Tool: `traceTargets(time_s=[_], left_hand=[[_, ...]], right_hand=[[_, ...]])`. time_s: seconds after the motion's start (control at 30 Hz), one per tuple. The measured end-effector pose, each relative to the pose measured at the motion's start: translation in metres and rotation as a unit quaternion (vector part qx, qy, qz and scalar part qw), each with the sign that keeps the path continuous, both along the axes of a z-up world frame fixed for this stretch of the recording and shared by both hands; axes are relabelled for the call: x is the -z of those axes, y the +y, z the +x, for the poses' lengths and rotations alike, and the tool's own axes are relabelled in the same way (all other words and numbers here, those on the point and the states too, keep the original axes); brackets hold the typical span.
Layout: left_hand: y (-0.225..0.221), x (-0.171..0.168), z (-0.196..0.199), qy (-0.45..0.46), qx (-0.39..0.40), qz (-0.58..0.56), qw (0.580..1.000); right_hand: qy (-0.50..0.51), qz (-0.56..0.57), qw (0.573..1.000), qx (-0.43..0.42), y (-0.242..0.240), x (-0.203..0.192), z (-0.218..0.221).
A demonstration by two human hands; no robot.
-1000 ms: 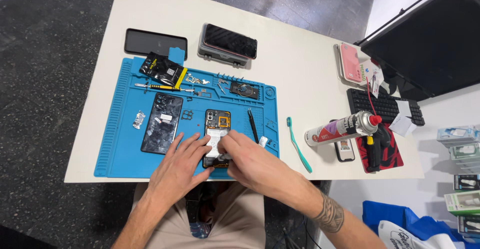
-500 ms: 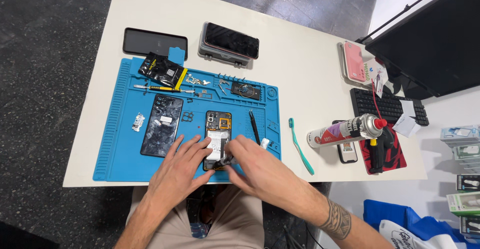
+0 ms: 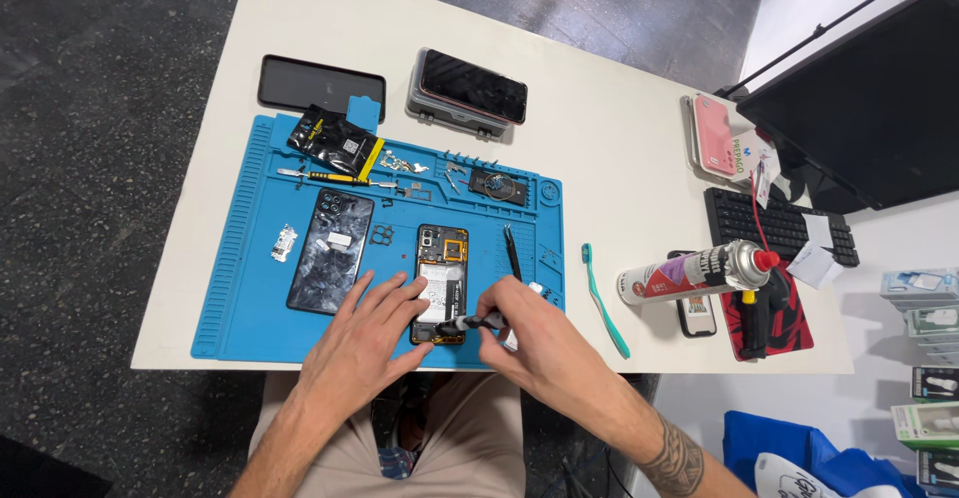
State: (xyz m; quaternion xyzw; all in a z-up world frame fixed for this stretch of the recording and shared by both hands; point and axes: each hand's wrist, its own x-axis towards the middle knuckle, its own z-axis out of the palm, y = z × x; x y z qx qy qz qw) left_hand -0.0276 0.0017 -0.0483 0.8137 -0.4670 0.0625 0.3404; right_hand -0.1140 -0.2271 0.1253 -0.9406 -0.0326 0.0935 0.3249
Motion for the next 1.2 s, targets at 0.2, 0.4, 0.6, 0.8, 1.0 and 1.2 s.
traceTargets(time_s=[0.2,0.4,0.6,0.8,1.0,1.2], left_hand=[[0.0,0.001,0.0,0.011,0.0,0.002,1.0],[0.001,0.0,0.001,0.016,0.005,0.001,1.0],[0.001,0.0,0.001,0.029,0.012,-0.005,0.999],[0.0,0.002,0.001,0.027,0.007,-0.009,1.0],[0.001,0.001,0.001,0.028,0.007,-0.002,1.0],[0.001,0.001,0.001,0.026,0.008,-0.004,1.0]], right_hand=[[0.005,-0.006,1.0,0.016,-0.001,0.004,-0.002],[-0.019,0.016,1.0,0.017,0.007,0.022,-0.003],[-0.014,0.003,1.0,0.007,0.012,0.02,0.001],[-0.008,0.004,1.0,0.012,0.011,0.023,0.001],[-0.001,0.007,1.0,0.022,0.012,0.021,0.001],[-0.006,0.005,1.0,0.019,0.011,0.023,0.001]])
